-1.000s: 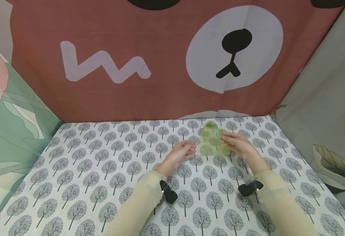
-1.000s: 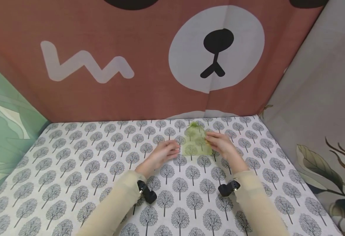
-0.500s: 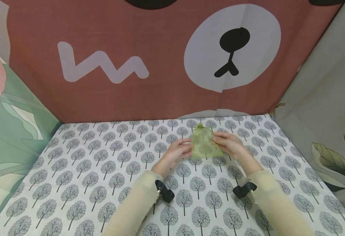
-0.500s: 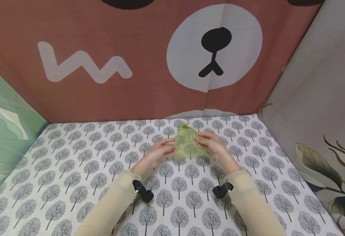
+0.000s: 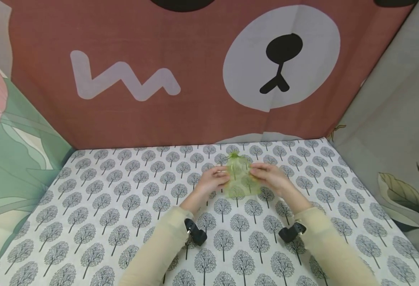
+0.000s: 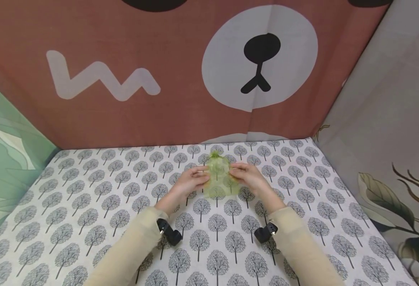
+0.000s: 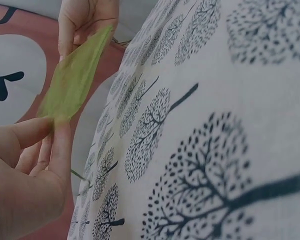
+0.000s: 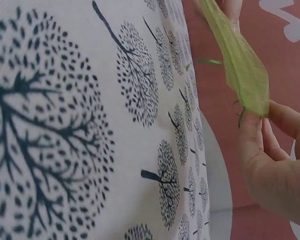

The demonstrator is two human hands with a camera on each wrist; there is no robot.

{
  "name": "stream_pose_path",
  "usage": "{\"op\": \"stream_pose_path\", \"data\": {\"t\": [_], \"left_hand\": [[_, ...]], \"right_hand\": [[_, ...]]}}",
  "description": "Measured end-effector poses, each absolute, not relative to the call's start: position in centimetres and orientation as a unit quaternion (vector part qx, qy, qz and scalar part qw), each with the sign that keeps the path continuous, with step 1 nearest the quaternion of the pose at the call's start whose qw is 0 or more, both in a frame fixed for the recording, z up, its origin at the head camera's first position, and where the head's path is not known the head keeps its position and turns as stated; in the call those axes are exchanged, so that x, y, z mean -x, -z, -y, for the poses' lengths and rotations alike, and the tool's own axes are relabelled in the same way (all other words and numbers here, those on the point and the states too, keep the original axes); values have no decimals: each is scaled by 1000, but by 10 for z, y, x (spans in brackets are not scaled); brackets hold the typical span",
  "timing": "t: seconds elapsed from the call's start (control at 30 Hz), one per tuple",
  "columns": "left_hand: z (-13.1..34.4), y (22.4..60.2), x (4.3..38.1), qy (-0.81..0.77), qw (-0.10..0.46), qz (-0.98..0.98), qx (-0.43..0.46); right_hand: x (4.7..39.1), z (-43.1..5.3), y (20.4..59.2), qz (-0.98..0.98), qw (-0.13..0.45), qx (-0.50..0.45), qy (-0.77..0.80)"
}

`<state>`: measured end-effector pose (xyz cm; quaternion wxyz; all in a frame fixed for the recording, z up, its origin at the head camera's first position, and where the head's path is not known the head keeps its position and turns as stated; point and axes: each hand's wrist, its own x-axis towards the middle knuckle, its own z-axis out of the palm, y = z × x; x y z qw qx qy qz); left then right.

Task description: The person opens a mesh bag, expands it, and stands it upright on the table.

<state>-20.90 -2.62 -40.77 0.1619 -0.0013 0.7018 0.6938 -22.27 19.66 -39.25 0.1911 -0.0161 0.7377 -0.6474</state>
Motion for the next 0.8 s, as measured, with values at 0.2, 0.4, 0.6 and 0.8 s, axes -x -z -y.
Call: {"op": "stream_pose_path", "data": {"t": [0.2, 0.4, 0.6, 0.8], "left_hand": [[30, 410, 210, -686, 166, -708, -13], [34, 412, 211, -674, 166, -720, -11], [36, 409, 212, -684, 150, -714, 7], [36, 407, 212, -687, 143, -712, 20]], "right_hand": [[222, -187, 394, -770, 166, 16, 616], [223, -180, 395, -760, 151, 1, 633], [222, -174, 396, -763, 159, 9, 627], [220, -166, 399, -757, 167, 34, 631]]}}
